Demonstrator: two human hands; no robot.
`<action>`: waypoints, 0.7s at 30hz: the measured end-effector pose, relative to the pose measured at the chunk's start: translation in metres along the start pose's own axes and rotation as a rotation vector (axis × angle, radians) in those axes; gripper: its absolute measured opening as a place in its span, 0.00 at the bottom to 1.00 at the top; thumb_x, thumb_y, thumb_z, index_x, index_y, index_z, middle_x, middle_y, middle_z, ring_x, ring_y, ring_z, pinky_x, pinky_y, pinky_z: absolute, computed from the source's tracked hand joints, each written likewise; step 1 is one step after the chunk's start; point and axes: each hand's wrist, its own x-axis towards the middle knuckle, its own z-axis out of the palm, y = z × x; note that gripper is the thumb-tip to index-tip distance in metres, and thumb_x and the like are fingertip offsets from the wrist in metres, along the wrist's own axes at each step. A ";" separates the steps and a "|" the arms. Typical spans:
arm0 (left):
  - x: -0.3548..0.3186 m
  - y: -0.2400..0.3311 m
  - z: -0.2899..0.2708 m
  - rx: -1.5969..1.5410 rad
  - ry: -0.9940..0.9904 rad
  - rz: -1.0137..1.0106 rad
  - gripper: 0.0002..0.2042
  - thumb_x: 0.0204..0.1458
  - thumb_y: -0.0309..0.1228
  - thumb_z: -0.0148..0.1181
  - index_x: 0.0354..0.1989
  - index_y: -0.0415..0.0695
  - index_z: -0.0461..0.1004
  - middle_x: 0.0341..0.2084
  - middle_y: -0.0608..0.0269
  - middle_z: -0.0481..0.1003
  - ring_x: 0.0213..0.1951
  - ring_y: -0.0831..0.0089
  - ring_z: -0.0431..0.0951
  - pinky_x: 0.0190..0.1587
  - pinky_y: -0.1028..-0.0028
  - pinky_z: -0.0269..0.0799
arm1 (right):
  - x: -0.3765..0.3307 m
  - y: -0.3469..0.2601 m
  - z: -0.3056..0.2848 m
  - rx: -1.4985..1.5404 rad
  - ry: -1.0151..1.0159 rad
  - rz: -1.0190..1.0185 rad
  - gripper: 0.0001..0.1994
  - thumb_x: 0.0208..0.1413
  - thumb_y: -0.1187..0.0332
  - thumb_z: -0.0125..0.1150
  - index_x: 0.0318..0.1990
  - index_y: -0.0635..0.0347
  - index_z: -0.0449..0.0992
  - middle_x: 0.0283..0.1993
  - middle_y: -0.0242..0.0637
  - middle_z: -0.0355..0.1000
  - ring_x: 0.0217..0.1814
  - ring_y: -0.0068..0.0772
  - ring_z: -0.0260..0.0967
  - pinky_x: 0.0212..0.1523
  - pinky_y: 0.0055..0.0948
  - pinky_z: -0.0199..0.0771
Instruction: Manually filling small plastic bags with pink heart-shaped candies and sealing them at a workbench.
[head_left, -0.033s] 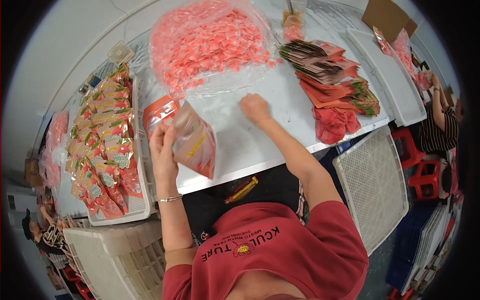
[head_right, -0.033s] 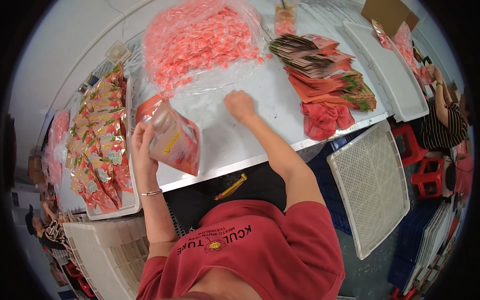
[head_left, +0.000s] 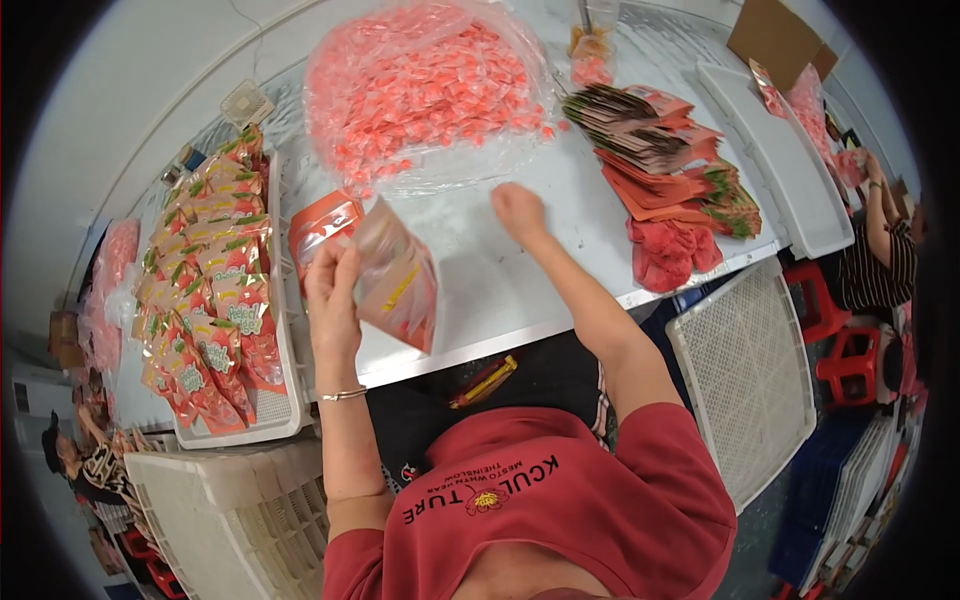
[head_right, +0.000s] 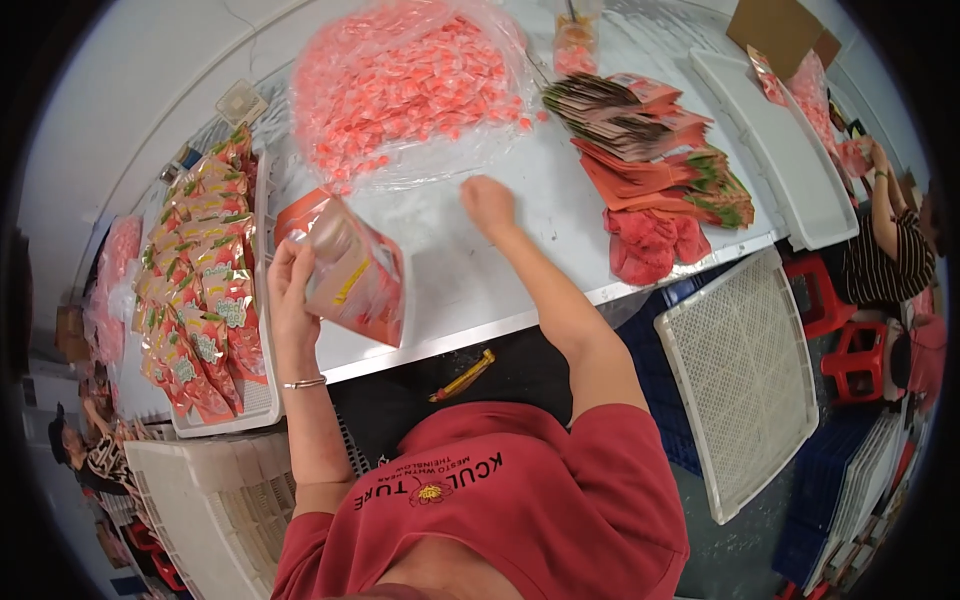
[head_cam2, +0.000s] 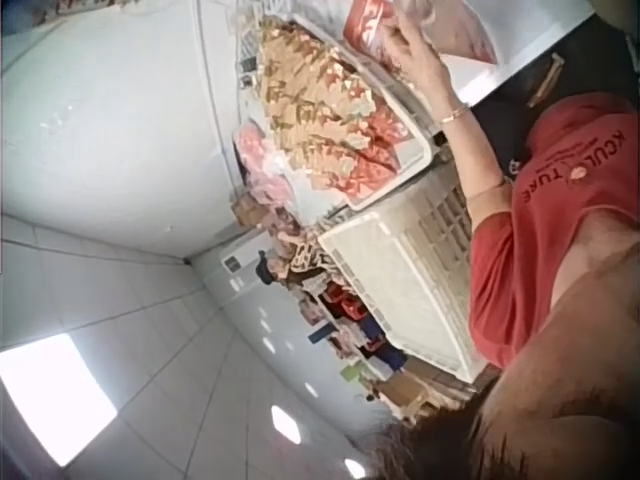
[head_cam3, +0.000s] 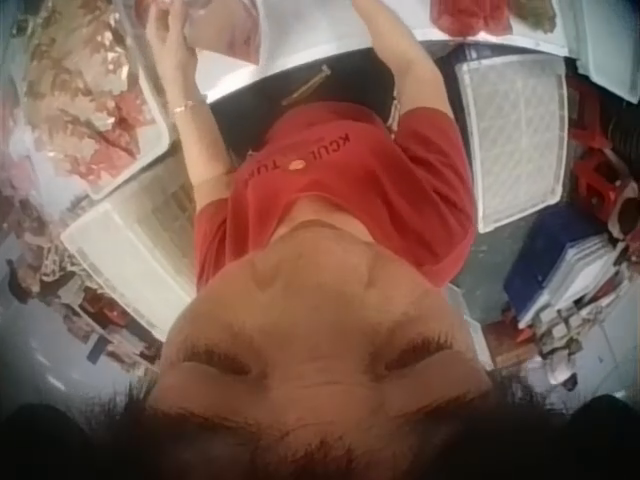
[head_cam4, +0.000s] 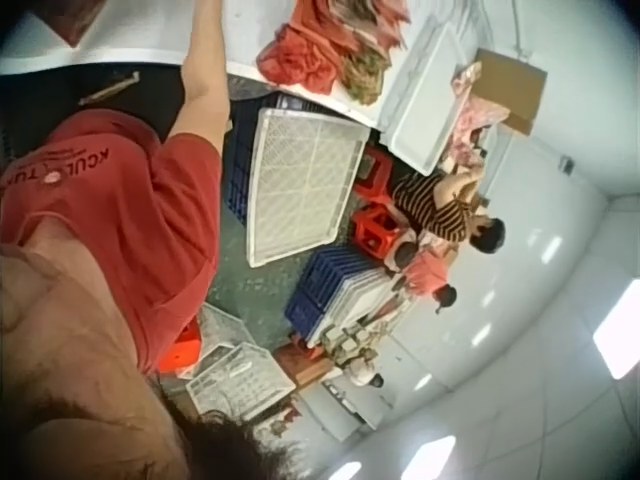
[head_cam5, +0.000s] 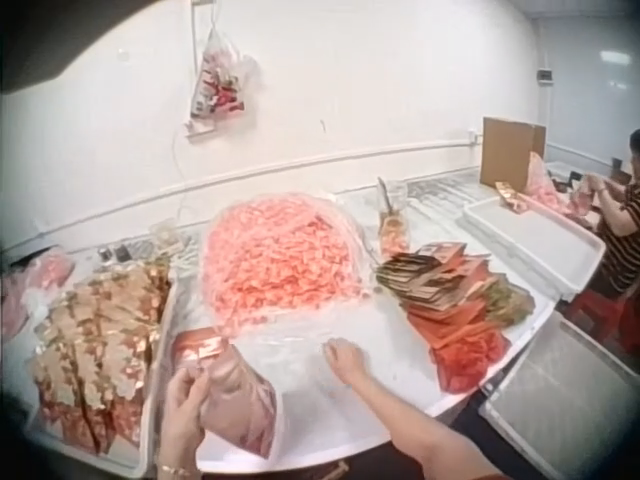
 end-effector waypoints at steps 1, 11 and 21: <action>0.002 -0.002 0.003 0.000 0.016 0.006 0.09 0.56 0.30 0.52 0.25 0.45 0.63 0.22 0.76 0.64 0.28 0.87 0.60 0.31 0.85 0.56 | 0.011 0.000 -0.008 0.006 -0.008 -0.013 0.12 0.51 0.55 0.59 0.33 0.54 0.73 0.29 0.33 0.71 0.30 0.31 0.68 0.29 0.36 0.66; 0.047 -0.025 0.056 0.577 0.059 0.303 0.09 0.51 0.28 0.47 0.25 0.35 0.61 0.16 0.45 0.66 0.20 0.55 0.69 0.24 0.62 0.63 | 0.058 -0.188 -0.074 0.499 -0.062 -0.391 0.14 0.54 0.63 0.55 0.23 0.64 0.71 0.20 0.32 0.65 0.20 0.23 0.61 0.22 0.24 0.62; 0.053 -0.036 0.040 0.549 0.204 0.225 0.10 0.52 0.30 0.47 0.25 0.36 0.62 0.16 0.43 0.68 0.22 0.48 0.72 0.26 0.58 0.64 | 0.056 -0.225 -0.078 0.561 -0.380 -0.128 0.14 0.54 0.59 0.56 0.29 0.63 0.73 0.27 0.35 0.69 0.32 0.23 0.65 0.32 0.28 0.64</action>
